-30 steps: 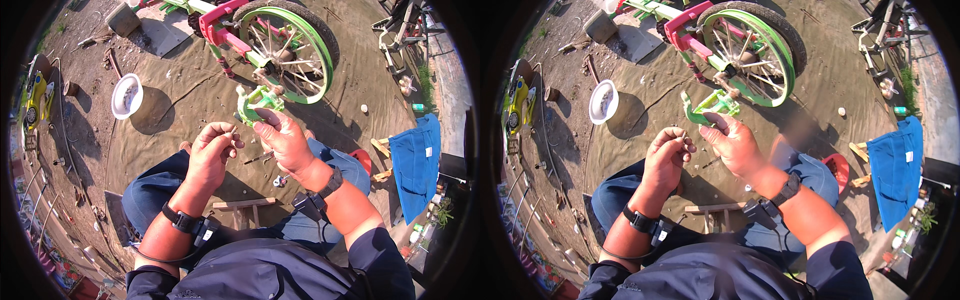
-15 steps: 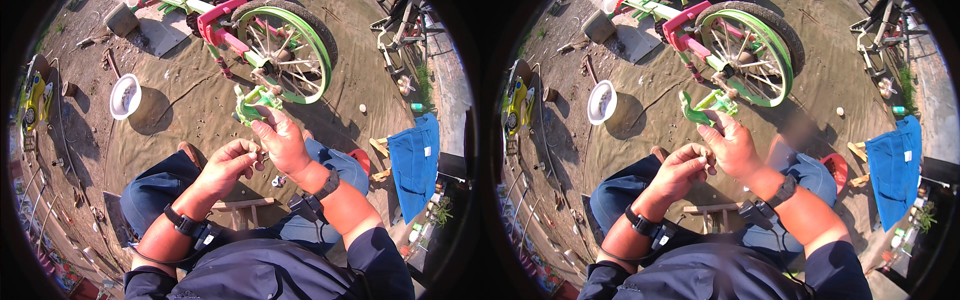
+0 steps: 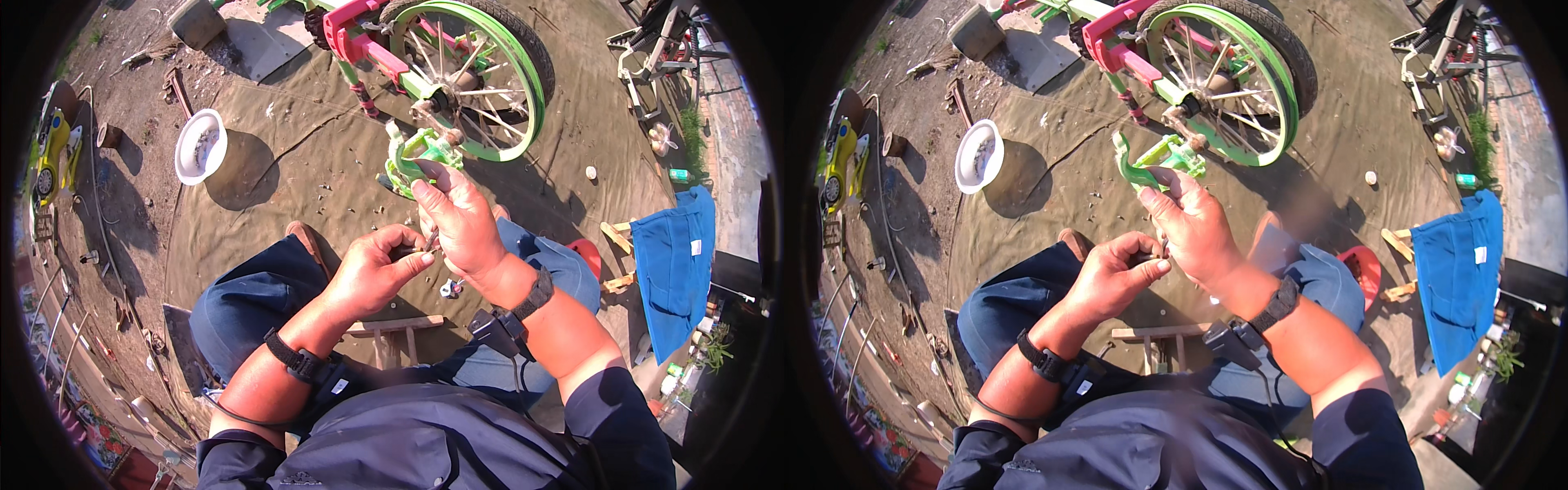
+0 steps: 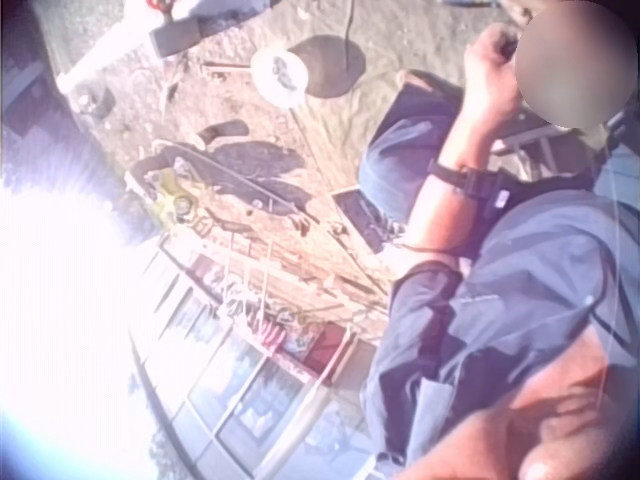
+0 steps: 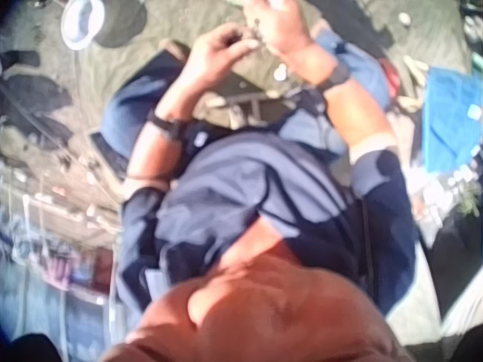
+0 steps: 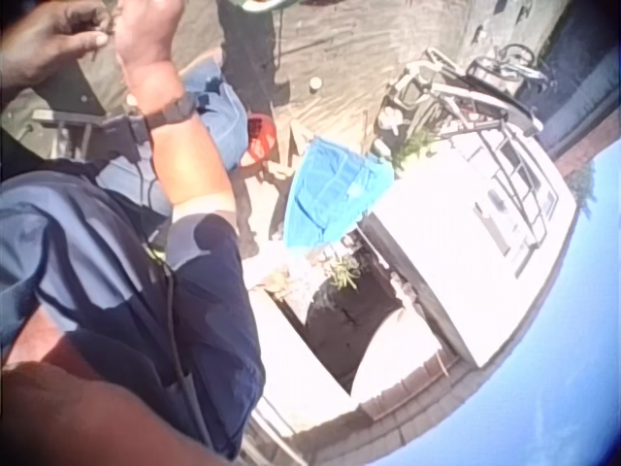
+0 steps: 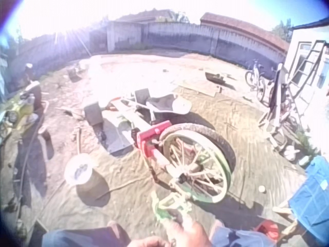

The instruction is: The person uses a screwdriver to remove a bolt from a green bicycle pedal while the bike is upside down. They then detach the pedal from the crank arm and place the bolt into a white bowl on the ground.

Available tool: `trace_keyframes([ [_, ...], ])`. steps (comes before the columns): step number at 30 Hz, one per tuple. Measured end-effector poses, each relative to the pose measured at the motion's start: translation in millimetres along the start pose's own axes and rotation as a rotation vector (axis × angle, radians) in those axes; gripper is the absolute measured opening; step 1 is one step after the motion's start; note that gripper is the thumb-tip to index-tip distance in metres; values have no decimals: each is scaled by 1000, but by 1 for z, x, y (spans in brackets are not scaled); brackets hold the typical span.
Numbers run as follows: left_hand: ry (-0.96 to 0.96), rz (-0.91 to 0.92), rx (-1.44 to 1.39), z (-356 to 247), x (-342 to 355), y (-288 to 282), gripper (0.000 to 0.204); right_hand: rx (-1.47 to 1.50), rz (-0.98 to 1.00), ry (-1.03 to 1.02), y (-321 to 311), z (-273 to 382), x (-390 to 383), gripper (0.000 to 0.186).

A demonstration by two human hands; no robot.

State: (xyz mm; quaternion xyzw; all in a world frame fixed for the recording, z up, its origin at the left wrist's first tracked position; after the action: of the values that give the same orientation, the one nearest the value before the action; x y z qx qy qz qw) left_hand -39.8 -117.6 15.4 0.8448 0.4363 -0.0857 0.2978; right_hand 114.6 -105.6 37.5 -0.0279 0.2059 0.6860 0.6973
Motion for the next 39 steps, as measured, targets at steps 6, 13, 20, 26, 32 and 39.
trace_keyframes([
  [6,-22,45,-123,-7,-3,-4,15,2,-27,34,-8,8,4,27],
  [13,-44,131,-334,-21,-14,-18,14,-32,55,76,-6,8,4,27],
  [20,-56,306,-338,-50,-34,-26,15,-174,115,100,14,2,2,35],
  [26,-36,335,-333,-59,-38,-38,12,-383,243,-68,62,11,40,42],
  [32,68,-61,-380,-52,-31,-48,17,-214,176,44,41,0,27,34],
  [39,199,-194,145,-30,-19,-32,20,38,265,197,49,-27,-7,39],
])
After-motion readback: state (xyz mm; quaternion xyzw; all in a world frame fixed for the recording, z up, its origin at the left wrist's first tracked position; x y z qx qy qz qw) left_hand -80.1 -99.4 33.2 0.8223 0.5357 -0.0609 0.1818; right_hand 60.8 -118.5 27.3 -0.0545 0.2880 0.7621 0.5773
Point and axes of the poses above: each hand's wrist, its own x-axis towards the middle knuckle, its own y-axis out of the palm, z = x × y, the point moved 1 cm from there along x, towards the middle knuckle, and after that the axes turned 11 degrees about -x, right-handed, at the moved point
